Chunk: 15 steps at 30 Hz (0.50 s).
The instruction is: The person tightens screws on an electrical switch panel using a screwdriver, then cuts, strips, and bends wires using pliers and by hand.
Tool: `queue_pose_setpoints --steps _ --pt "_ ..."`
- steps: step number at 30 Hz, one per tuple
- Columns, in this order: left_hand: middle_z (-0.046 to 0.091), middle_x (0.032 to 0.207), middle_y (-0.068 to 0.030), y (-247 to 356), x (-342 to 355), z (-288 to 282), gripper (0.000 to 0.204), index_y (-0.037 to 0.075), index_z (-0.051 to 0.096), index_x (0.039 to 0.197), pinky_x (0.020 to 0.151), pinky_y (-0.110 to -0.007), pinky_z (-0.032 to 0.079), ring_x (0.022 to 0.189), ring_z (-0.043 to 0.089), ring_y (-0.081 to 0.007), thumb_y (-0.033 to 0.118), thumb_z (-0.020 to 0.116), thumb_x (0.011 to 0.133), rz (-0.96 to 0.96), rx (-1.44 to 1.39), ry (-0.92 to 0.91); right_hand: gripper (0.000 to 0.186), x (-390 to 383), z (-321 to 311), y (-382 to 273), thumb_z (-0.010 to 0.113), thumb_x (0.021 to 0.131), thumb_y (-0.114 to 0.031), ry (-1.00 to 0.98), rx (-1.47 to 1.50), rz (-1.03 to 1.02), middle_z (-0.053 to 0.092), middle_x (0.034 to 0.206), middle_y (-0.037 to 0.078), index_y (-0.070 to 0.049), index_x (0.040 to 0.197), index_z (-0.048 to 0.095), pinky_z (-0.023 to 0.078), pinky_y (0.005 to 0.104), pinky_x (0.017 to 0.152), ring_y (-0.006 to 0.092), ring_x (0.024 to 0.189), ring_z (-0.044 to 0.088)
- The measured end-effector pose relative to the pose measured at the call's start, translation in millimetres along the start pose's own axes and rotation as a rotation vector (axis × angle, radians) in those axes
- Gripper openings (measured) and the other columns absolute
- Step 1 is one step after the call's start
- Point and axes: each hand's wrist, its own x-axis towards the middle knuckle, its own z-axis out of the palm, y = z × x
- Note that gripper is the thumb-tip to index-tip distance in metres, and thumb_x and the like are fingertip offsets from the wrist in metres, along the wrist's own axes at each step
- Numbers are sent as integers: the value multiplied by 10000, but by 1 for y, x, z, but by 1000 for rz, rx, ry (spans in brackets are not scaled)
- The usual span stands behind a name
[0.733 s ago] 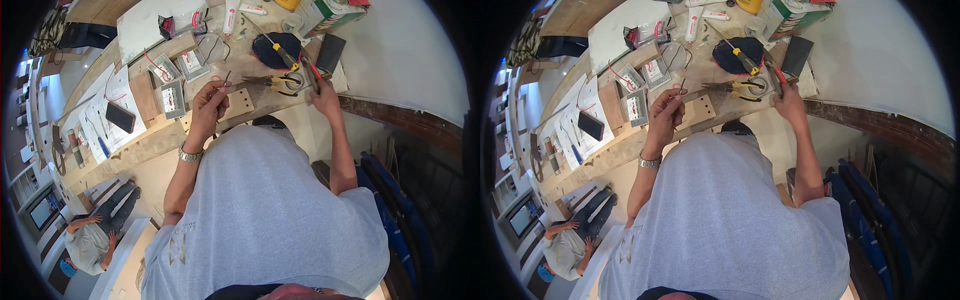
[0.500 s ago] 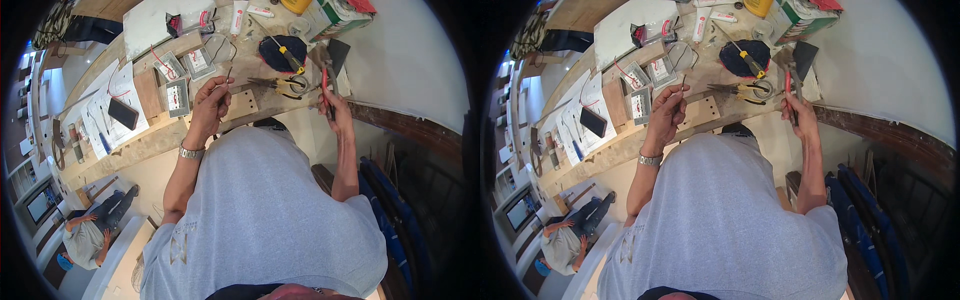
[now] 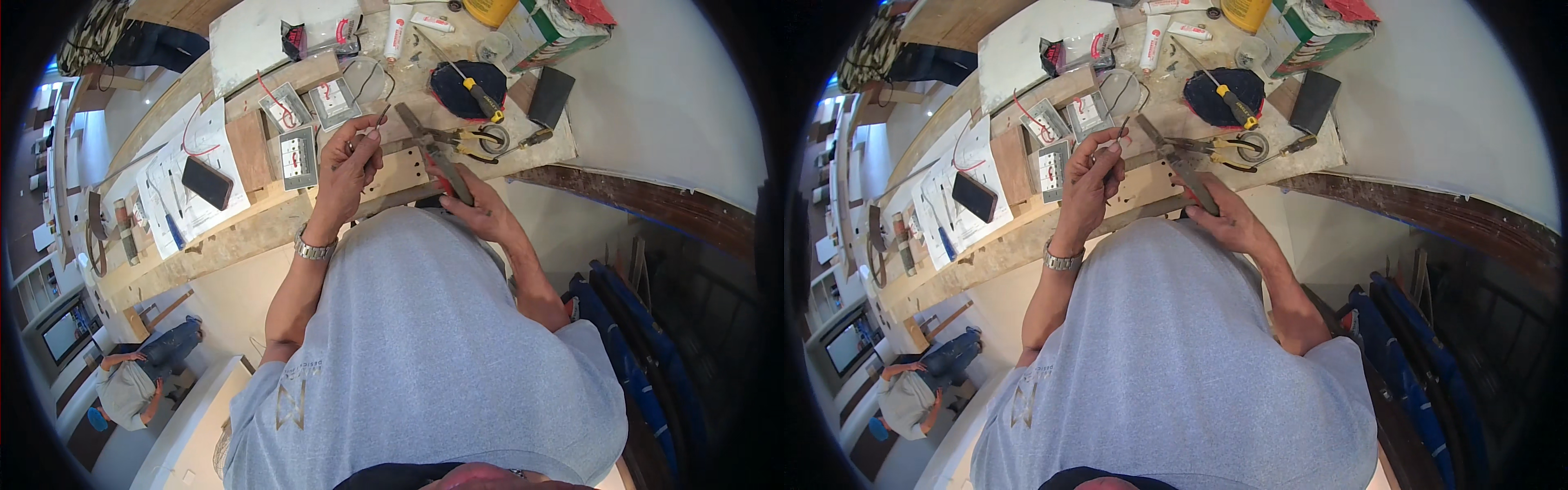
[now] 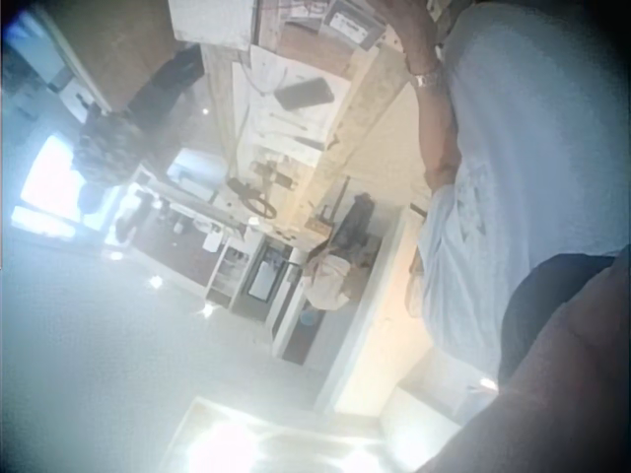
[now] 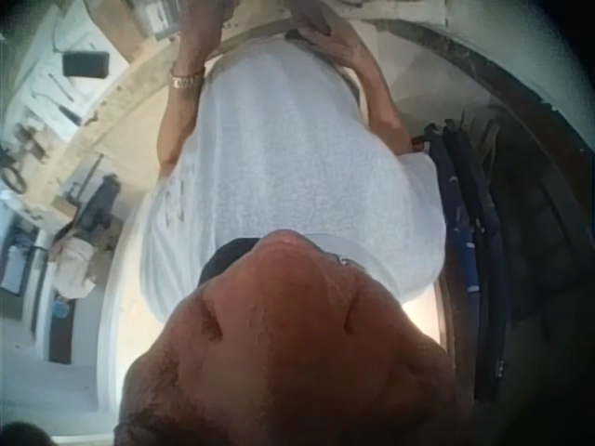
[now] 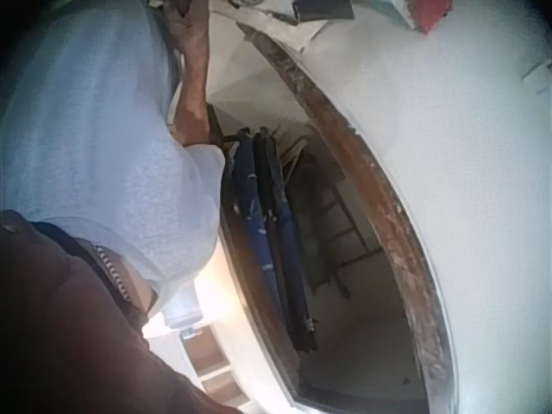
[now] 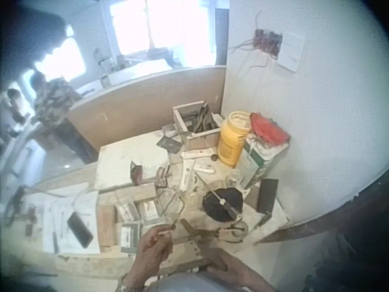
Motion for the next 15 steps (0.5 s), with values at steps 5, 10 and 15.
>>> queue_pose_setpoints --steps 5,10,15 --pt "625 723 22 -3 -6 -9 243 93 702 1304 473 -201 282 530 404 -9 213 637 1102 49 54 38 523 16 14 14 688 992 -104 -1 -217 -259 506 1503 188 -29 1493 558 437 425 1158 328 1357 544" --pt "641 731 9 -11 -13 -20 194 75 704 1245 465 -206 296 525 413 -14 183 650 1093 79 89 88 516 21 19 17 680 1003 -140 -4 -370 -277 513 1451 203 -16 1488 555 444 422 1133 361 1341 538" --pt "644 733 5 -13 -19 -27 162 66 702 1205 461 -207 297 527 419 -15 169 654 1090 86 40 94 447 23 21 4 699 996 -125 -22 -477 -187 536 1324 213 42 1397 592 498 434 1035 372 1220 580"
